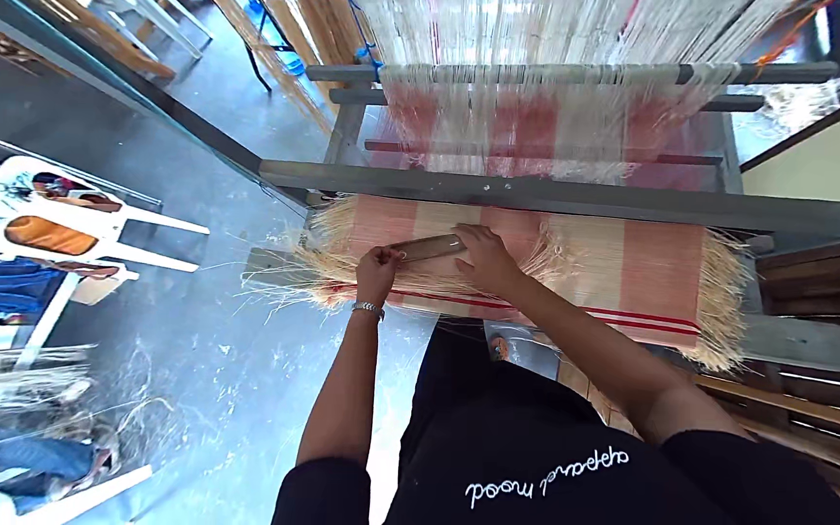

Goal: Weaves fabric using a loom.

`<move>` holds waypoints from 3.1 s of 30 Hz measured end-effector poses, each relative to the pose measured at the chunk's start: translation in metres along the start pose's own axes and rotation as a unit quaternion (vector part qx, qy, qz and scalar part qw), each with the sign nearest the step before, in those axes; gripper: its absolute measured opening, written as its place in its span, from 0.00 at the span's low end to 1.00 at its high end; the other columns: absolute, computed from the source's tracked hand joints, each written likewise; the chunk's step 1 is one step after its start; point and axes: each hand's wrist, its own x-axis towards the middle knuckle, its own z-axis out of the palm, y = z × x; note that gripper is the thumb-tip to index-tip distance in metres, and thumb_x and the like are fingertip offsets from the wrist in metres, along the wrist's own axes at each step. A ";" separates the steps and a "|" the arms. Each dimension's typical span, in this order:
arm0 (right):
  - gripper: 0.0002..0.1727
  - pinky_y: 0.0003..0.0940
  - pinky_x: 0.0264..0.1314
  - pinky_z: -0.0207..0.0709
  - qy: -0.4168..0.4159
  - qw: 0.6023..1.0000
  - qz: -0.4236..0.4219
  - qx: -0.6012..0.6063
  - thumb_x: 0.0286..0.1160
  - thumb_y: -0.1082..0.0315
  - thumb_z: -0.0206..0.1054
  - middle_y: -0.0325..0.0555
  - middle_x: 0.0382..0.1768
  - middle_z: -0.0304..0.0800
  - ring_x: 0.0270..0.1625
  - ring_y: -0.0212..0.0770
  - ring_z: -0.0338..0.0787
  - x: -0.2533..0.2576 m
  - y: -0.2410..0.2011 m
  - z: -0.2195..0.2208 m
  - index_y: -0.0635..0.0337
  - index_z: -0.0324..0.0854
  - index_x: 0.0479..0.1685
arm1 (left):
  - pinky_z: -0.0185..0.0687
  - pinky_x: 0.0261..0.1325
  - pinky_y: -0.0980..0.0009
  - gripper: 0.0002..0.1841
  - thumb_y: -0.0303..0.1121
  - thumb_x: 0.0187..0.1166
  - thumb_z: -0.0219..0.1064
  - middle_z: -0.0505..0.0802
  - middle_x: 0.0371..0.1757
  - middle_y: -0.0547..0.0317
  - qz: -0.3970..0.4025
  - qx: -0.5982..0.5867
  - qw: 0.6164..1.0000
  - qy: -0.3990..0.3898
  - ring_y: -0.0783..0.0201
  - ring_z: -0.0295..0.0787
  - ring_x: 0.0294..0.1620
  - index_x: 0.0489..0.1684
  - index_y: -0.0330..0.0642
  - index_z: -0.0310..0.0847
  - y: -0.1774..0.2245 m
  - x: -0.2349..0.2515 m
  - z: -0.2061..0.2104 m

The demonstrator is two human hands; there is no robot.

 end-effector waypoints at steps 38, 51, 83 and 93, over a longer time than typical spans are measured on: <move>0.32 0.42 0.70 0.83 0.078 0.995 -0.043 0.040 0.76 0.41 0.70 0.42 0.64 0.91 0.65 0.39 0.88 -0.108 -0.006 -0.145 0.50 0.83 0.73 | 0.73 0.32 0.78 0.10 0.34 0.94 0.48 0.82 0.30 0.66 0.069 -0.498 0.861 -0.077 0.75 0.74 0.25 0.55 0.43 0.75 0.095 -0.070 0.030; 0.54 0.71 0.88 0.50 0.379 0.855 0.335 -0.113 0.80 0.29 0.51 0.87 0.88 0.18 0.88 0.91 0.34 -0.156 0.219 -0.207 0.65 0.49 0.94 | 0.93 0.57 0.58 0.20 0.37 0.97 0.35 0.93 0.49 0.50 -0.051 -0.570 0.794 0.208 0.56 0.96 0.48 0.60 0.35 0.71 -0.001 -0.017 -0.108; 0.67 0.34 0.95 0.50 0.563 0.755 0.318 0.111 0.79 0.46 0.70 0.74 0.93 0.27 0.97 0.53 0.45 -0.017 0.280 -0.274 0.73 0.13 0.91 | 0.93 0.45 0.55 0.22 0.33 0.94 0.46 0.86 0.58 0.38 -0.071 -0.441 0.863 0.237 0.52 0.94 0.43 0.83 0.35 0.51 0.044 0.261 -0.049; 0.56 0.53 0.62 0.85 0.272 0.759 0.462 0.369 0.72 0.15 0.26 0.51 0.85 0.70 0.70 0.53 0.87 -0.033 0.290 -0.284 0.43 0.44 0.95 | 0.60 0.78 0.25 0.34 0.58 0.91 0.47 0.79 0.75 0.26 0.009 0.040 0.999 0.031 0.27 0.70 0.80 0.74 0.32 0.75 0.073 0.255 -0.042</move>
